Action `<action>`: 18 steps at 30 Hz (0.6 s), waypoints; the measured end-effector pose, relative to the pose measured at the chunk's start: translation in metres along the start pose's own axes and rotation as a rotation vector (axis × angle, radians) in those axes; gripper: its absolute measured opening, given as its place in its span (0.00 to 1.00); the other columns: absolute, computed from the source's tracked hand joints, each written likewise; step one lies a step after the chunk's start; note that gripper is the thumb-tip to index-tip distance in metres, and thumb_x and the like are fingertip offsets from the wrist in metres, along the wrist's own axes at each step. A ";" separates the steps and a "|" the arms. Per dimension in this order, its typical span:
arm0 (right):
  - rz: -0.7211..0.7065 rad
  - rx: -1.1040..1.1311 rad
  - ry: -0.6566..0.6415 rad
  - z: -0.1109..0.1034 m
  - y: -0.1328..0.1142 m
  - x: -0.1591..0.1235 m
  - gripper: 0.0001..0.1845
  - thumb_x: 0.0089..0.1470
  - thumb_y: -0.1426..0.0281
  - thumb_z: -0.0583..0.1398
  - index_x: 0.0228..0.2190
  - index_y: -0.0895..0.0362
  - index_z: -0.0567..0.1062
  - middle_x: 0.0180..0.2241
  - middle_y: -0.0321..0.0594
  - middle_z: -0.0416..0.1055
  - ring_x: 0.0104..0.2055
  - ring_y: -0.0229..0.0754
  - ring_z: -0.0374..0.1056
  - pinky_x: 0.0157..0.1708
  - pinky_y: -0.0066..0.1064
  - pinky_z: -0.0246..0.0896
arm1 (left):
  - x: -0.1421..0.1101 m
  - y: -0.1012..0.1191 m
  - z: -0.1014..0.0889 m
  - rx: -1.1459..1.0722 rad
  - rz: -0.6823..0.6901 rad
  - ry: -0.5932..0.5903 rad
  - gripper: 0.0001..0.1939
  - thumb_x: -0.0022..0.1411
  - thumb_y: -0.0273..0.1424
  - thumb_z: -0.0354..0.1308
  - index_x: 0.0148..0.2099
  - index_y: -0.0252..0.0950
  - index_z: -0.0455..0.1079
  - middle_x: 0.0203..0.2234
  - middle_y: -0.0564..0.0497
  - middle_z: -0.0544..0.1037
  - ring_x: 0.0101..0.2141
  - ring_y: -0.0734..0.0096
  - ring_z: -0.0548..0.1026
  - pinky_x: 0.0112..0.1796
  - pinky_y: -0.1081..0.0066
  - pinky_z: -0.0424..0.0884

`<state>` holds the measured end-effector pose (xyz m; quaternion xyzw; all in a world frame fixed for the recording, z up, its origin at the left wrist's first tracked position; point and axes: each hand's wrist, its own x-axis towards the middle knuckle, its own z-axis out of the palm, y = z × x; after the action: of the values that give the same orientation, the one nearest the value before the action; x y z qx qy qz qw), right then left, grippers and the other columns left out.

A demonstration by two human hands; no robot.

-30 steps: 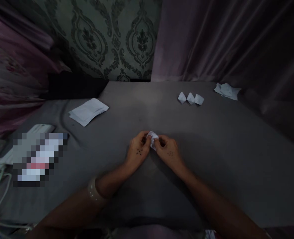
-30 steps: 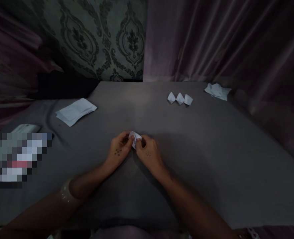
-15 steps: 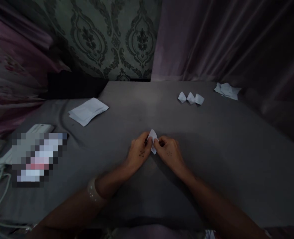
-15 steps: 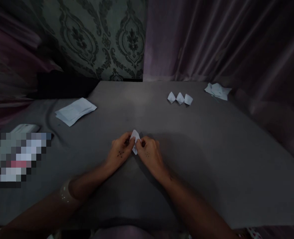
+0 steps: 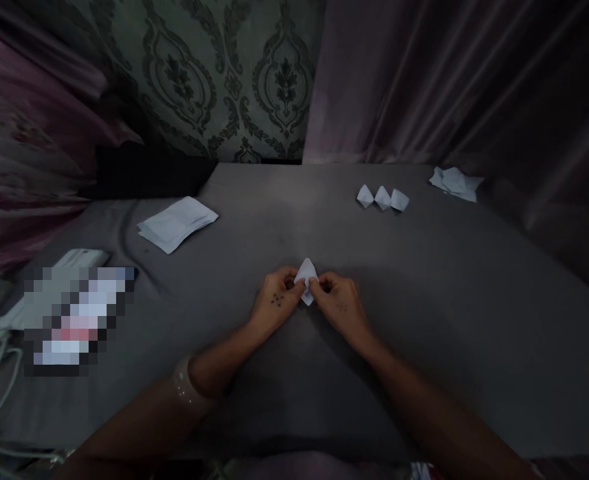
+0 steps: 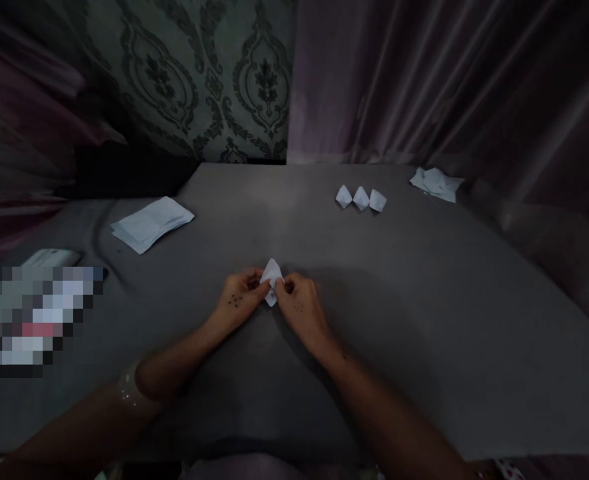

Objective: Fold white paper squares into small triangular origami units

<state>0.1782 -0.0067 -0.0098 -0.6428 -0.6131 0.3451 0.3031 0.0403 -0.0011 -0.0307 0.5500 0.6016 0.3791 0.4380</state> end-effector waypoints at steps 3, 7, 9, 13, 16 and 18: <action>-0.003 -0.028 0.006 0.001 0.000 0.000 0.14 0.53 0.64 0.57 0.22 0.58 0.75 0.17 0.35 0.69 0.21 0.37 0.65 0.24 0.28 0.52 | -0.004 0.003 -0.001 0.099 0.027 0.051 0.09 0.57 0.33 0.56 0.38 0.35 0.75 0.25 0.51 0.78 0.25 0.70 0.74 0.27 0.74 0.66; -0.013 -0.008 -0.018 0.002 0.001 0.001 0.13 0.53 0.63 0.57 0.23 0.57 0.75 0.18 0.36 0.70 0.22 0.37 0.65 0.24 0.27 0.54 | -0.006 0.005 -0.003 0.149 0.069 0.061 0.09 0.58 0.33 0.56 0.37 0.36 0.74 0.25 0.50 0.78 0.25 0.70 0.74 0.26 0.74 0.65; -0.006 0.015 -0.044 0.002 0.001 0.001 0.13 0.53 0.63 0.57 0.23 0.57 0.75 0.19 0.36 0.71 0.22 0.37 0.66 0.24 0.27 0.55 | -0.005 0.002 -0.003 0.123 0.075 0.067 0.08 0.58 0.33 0.56 0.36 0.35 0.74 0.25 0.50 0.78 0.24 0.71 0.74 0.25 0.75 0.65; -0.074 0.008 0.024 -0.002 -0.001 -0.002 0.12 0.55 0.66 0.55 0.31 0.57 0.77 0.25 0.38 0.75 0.26 0.38 0.70 0.29 0.28 0.59 | 0.003 -0.007 -0.003 -0.019 0.002 0.065 0.09 0.56 0.33 0.57 0.37 0.34 0.73 0.23 0.51 0.77 0.22 0.72 0.73 0.22 0.76 0.65; -0.225 -0.065 0.065 -0.005 -0.003 -0.010 0.13 0.56 0.69 0.54 0.41 0.54 0.75 0.28 0.37 0.76 0.27 0.38 0.70 0.32 0.28 0.60 | 0.008 -0.008 -0.006 -0.102 -0.089 0.063 0.09 0.55 0.32 0.56 0.37 0.33 0.72 0.21 0.53 0.76 0.18 0.74 0.71 0.17 0.78 0.63; -0.325 -0.129 -0.004 -0.004 -0.003 -0.015 0.15 0.55 0.70 0.55 0.44 0.53 0.74 0.28 0.36 0.76 0.27 0.38 0.70 0.32 0.28 0.60 | 0.010 -0.007 -0.008 -0.100 -0.116 0.080 0.08 0.55 0.31 0.57 0.36 0.33 0.71 0.21 0.53 0.75 0.16 0.76 0.70 0.15 0.79 0.63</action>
<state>0.1794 -0.0209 -0.0036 -0.5527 -0.7303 0.2529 0.3119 0.0306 0.0079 -0.0353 0.4762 0.6297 0.4044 0.4616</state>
